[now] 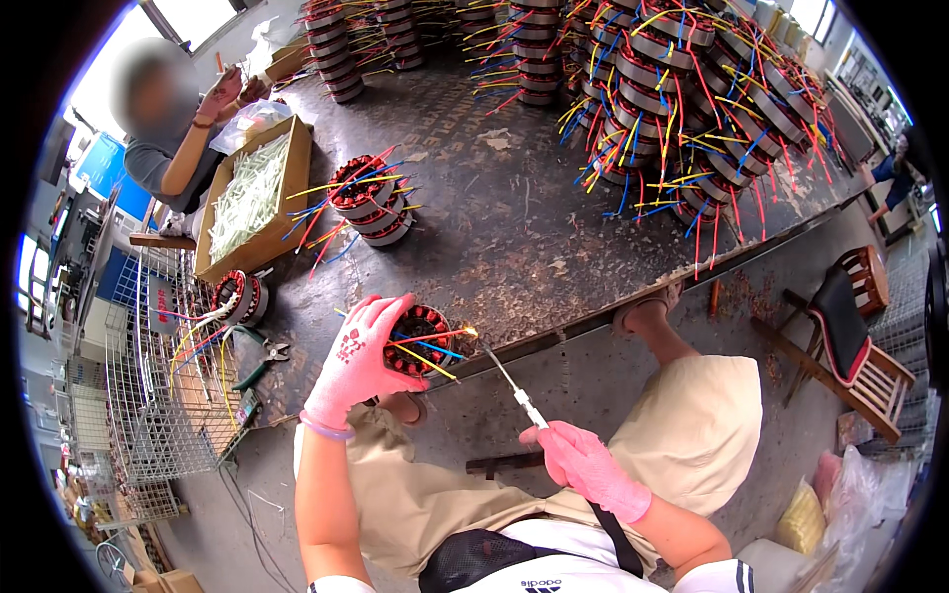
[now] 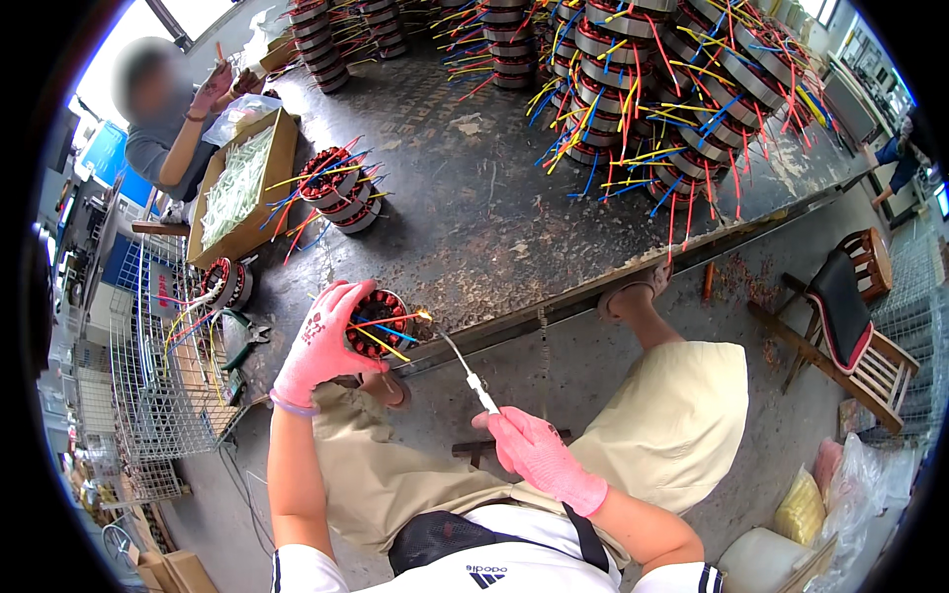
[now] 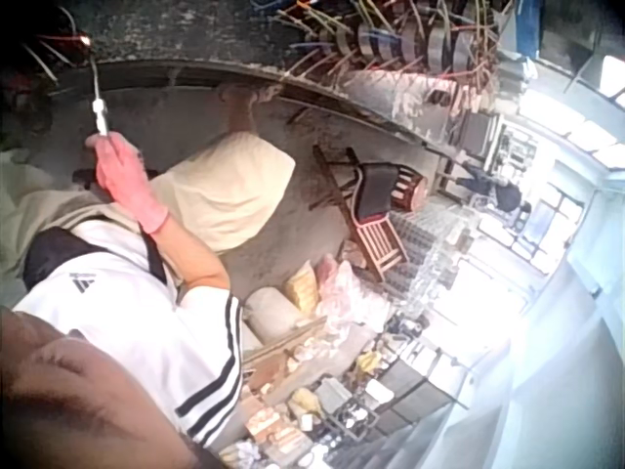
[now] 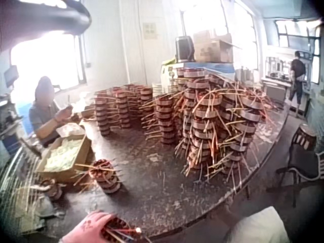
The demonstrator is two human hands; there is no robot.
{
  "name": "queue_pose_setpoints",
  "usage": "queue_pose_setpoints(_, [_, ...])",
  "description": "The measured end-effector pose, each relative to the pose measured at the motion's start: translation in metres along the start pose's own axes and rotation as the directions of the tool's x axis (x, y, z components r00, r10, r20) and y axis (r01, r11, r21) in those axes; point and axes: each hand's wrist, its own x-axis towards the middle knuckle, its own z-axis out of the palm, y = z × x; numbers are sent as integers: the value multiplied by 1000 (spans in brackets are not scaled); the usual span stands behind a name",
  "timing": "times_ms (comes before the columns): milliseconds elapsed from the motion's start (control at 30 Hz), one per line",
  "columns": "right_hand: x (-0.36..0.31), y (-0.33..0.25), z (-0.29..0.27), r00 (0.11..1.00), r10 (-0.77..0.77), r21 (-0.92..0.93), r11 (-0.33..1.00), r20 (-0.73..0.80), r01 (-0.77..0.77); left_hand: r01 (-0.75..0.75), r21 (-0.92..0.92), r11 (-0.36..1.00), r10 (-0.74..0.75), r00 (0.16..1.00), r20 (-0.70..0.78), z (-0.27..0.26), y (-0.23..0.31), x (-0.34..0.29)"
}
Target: The person uses a lighter to apply heat to wire ends on a stator component and then places the finished component onto a stack on the table.
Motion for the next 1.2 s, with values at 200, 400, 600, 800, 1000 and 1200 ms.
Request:
queue_pose_setpoints(200, [3,0,1,1000,-14,34,999,19,13,-6,1,1000,6,1000,4,-1,-2,-1])
queue_pose_setpoints(400, [3,11,-3,1000,-30,40,999,2,30,15,-23,1000,-14,999,32,-2,-1,-1])
queue_pose_setpoints(600, [3,5,-1,999,-38,43,998,9,38,7,-47,999,-6,1000,23,1,-2,0])
queue_pose_setpoints(800, [1,9,-2,1000,-13,66,998,3,12,5,-47,999,-4,1000,17,0,-1,-2])
queue_pose_setpoints(1000, [3,12,-5,998,-54,53,997,13,53,8,-21,1000,-7,1000,24,1,-2,-1])
queue_pose_setpoints(1200, [4,3,-2,998,-68,-51,996,4,68,26,-36,999,-25,999,24,1,-1,-3])
